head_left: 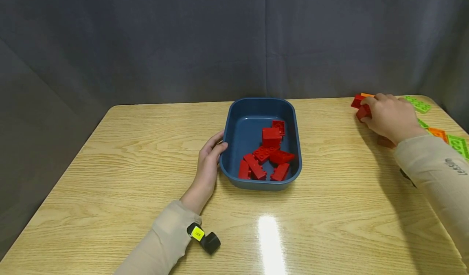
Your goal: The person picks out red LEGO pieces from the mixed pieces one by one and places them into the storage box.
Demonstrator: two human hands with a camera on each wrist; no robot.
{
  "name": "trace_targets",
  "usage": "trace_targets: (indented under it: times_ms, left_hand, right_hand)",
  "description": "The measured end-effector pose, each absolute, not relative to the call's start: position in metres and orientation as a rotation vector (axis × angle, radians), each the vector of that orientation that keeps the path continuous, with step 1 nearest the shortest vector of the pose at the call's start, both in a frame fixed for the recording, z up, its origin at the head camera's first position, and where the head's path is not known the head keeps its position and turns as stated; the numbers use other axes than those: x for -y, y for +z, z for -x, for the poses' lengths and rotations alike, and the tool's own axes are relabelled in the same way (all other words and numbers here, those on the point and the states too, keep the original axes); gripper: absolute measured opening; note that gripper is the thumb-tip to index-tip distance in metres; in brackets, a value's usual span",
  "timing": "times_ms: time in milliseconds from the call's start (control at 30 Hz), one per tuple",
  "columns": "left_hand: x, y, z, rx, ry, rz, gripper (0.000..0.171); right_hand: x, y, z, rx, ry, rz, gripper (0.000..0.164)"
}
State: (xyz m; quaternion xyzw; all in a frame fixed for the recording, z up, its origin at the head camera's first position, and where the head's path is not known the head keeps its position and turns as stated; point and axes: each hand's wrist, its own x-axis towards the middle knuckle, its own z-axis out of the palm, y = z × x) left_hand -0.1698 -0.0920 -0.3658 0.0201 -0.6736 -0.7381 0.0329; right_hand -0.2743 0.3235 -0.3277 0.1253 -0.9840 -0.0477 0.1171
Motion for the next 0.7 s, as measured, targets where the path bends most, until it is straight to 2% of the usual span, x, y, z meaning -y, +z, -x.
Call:
trace_targets:
  times_ms: [700]
  left_hand:
    - [0.0899, -0.3659, 0.1701, 2.083, -2.274, -0.053, 0.046]
  right_hand:
    - [-0.3274, -0.3217, 0.2699, 2.833, 0.003, -0.336, 0.046]
